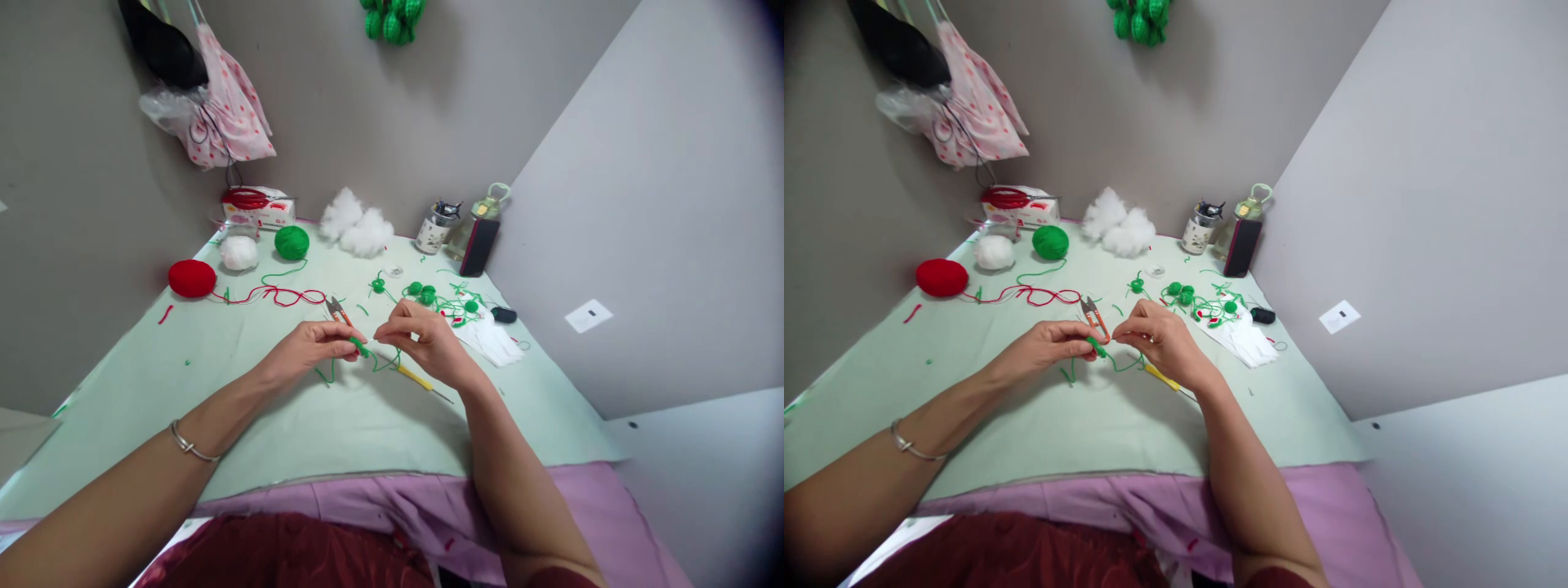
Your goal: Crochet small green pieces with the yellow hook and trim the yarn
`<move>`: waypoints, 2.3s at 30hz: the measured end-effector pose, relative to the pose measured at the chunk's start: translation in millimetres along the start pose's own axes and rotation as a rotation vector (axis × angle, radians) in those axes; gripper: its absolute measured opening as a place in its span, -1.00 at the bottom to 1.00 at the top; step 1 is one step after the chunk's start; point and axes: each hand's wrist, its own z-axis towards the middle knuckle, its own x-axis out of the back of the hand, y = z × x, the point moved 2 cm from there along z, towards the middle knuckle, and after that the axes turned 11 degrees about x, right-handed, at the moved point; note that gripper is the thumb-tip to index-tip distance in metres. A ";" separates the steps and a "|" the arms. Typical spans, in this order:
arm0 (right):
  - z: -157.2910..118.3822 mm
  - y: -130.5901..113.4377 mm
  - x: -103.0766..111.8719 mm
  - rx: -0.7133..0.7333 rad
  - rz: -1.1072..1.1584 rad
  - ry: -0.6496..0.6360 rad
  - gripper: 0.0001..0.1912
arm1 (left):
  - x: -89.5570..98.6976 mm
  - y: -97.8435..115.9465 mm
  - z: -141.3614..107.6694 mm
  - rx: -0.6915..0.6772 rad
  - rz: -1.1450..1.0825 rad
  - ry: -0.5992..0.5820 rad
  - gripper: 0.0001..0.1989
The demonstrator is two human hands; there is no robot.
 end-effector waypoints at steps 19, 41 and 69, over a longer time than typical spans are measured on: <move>1.5 0.3 -7.3 0.000 0.089 0.014 -0.85 | -7.0 -0.2 0.4 -0.002 -0.078 -0.067 -0.80; 7.0 -13.2 -36.5 -0.013 0.060 0.139 -0.85 | -13.9 -2.7 1.2 0.008 -0.160 -0.043 -0.80; -14.0 36.8 49.2 -0.336 0.751 1.074 -0.72 | -5.0 -0.8 1.3 0.091 -0.177 -0.035 -0.80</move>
